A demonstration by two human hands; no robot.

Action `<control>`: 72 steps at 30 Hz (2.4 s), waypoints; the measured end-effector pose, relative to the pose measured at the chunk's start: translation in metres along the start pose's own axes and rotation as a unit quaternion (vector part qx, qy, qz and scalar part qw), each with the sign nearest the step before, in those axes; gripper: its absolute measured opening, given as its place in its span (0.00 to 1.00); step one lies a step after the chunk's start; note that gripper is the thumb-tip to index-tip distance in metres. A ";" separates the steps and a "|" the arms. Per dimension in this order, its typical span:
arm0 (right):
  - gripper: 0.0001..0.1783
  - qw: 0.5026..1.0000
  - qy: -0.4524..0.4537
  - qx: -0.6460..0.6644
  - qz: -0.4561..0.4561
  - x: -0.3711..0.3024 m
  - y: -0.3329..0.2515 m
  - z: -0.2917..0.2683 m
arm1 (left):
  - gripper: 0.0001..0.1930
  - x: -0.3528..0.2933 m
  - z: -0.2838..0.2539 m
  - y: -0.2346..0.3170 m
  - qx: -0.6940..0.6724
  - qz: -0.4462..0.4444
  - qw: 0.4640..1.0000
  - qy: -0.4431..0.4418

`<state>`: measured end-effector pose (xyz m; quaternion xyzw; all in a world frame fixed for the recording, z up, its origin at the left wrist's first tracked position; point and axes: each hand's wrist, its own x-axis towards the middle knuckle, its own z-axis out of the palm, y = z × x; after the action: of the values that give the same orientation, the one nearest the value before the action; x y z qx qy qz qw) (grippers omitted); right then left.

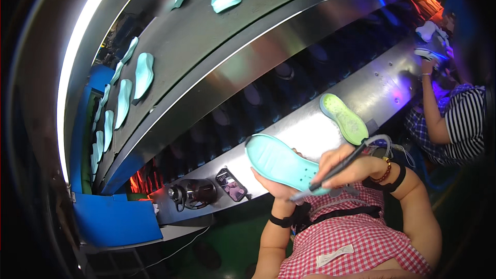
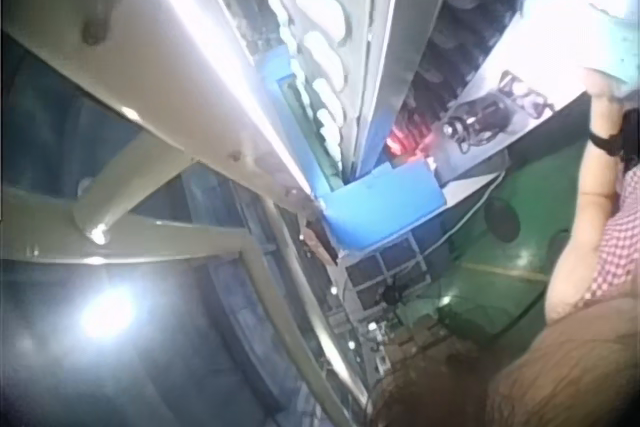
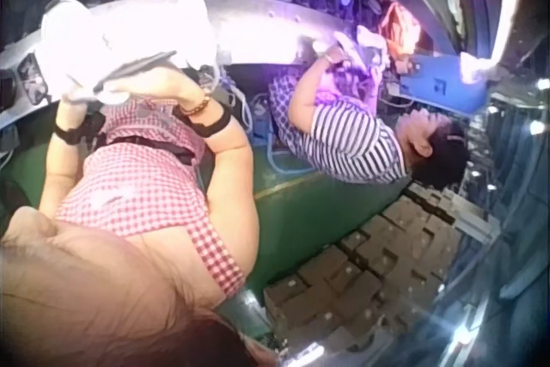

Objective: Applying glue or primer to shoe soles on a conveyor belt using a brush.

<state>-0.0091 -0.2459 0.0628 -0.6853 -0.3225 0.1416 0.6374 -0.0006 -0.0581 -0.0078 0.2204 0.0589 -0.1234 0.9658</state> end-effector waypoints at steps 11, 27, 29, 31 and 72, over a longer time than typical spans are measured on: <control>0.10 0.987 0.113 0.060 0.096 -0.005 0.011 -0.003 | 0.44 0.003 0.007 0.011 0.006 0.113 0.994 0.013; 0.10 0.942 0.133 0.295 0.091 -0.017 0.025 0.015 | 0.41 -0.012 0.055 0.021 0.025 0.144 0.989 0.026; 0.10 0.877 0.208 0.425 0.085 -0.012 0.024 0.025 | 0.39 -0.012 0.055 0.004 0.008 0.142 0.987 0.072; 0.10 0.936 0.161 0.299 0.095 -0.012 0.007 0.022 | 0.35 -0.020 0.035 -0.003 0.001 0.043 0.998 -0.040; 0.11 0.991 0.111 -0.035 0.071 0.001 0.001 -0.010 | 0.39 0.000 0.000 0.012 -0.013 -0.048 0.985 -0.163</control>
<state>-0.0014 -0.2532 0.0632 -0.7400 -0.2057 0.0980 0.6328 0.0022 -0.0473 -0.0026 0.1821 -0.0875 -0.2030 0.9581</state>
